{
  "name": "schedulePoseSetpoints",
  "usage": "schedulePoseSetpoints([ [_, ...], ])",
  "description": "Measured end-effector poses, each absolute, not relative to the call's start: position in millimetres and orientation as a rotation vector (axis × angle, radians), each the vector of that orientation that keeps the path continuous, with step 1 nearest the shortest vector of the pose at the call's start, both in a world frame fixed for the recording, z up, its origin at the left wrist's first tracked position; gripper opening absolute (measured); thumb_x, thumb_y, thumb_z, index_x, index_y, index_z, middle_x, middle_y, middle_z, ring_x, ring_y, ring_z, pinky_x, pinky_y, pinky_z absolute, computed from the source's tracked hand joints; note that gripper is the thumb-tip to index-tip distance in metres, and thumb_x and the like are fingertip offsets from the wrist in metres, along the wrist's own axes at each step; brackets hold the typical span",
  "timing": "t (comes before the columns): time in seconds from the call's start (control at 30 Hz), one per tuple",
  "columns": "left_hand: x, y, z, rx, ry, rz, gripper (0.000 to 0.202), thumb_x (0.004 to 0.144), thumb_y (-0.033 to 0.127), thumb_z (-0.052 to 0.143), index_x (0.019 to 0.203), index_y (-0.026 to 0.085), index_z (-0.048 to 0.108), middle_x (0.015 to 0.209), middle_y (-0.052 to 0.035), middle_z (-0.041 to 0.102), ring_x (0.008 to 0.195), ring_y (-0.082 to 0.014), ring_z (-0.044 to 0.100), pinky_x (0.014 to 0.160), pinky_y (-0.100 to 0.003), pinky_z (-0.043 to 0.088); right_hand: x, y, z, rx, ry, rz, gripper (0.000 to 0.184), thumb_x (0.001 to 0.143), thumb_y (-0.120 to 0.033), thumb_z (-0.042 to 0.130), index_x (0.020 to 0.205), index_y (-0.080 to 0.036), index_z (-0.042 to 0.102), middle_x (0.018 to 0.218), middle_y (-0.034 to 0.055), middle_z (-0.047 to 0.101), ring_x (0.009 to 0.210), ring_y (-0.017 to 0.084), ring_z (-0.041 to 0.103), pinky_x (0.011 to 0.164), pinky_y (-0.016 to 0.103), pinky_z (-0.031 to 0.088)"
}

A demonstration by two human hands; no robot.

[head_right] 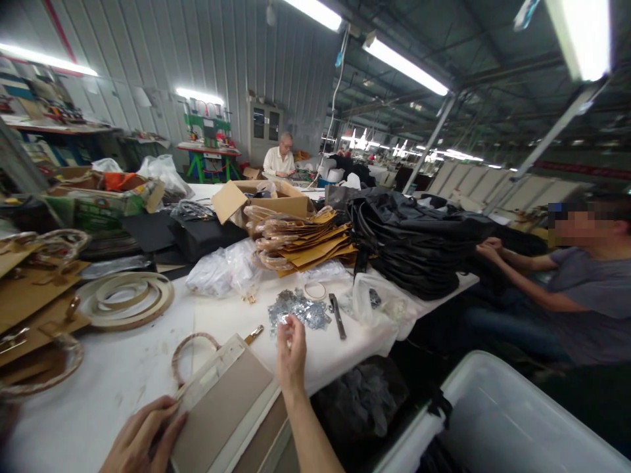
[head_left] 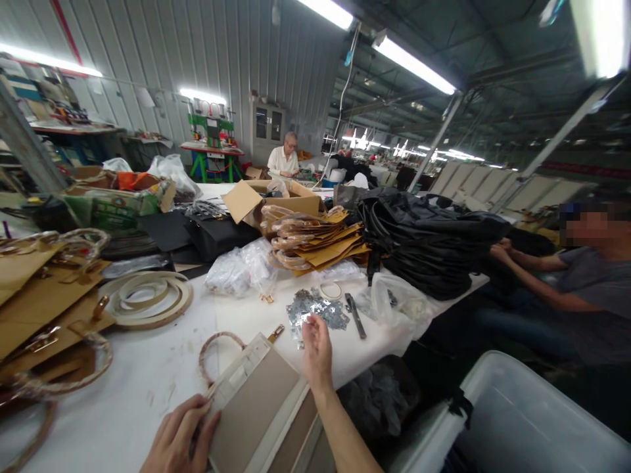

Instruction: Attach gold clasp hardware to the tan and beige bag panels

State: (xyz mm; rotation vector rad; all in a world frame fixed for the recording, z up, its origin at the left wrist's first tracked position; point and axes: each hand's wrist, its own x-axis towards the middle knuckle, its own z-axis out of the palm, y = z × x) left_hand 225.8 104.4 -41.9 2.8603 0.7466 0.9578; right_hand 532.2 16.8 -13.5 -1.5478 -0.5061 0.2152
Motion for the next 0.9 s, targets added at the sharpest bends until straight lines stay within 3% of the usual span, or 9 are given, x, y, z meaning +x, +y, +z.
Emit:
schedulePoseSetpoints([
  [0.1,229,102,-42,2.712,0.858,0.971,0.033,0.103,0.05,0.048,0.11,0.028,0.073,0.111,-0.0034,0.075,0.105,-0.0224,0.073,0.097,-0.034,0.06,565,0,-18,-1.57,-0.455,0.136,0.051,0.094,-0.06,0.061,0.124,-0.019,0.065,0.124,0.0132,0.07,0.113,0.027,0.066,0.097,0.038,0.053],
  [0.23,234,98,-40,2.53,1.002,1.013,0.037,0.098,0.059,0.054,0.106,0.027,0.07,0.116,-0.0044,0.072,0.103,-0.0228,0.073,0.095,-0.035,0.061,602,-15,-23,-1.662,-0.572,0.172,0.045,0.091,-0.058,0.063,0.11,-0.018,0.071,0.108,0.0121,0.074,0.096,0.027,0.07,0.086,0.038,0.057],
  [0.53,237,93,-35,2.473,1.021,1.053,0.036,0.098,0.059,0.056,0.105,0.026,0.068,0.115,-0.0056,0.07,0.101,-0.0235,0.073,0.092,-0.037,0.061,623,-13,-23,-1.843,-1.001,0.227,0.032,0.096,-0.047,0.058,0.102,-0.02,0.075,0.097,0.0081,0.073,0.078,0.022,0.067,0.073,0.033,0.055],
  [0.9,237,89,-26,2.426,1.012,1.048,0.041,0.096,0.063,0.057,0.108,0.026,0.07,0.117,-0.0074,0.071,0.104,-0.0251,0.073,0.093,-0.039,0.063,622,-20,-21,-1.913,-1.268,0.206,0.021,0.09,-0.034,0.068,0.106,-0.023,0.078,0.104,0.0075,0.066,0.074,0.019,0.064,0.075,0.034,0.058],
])
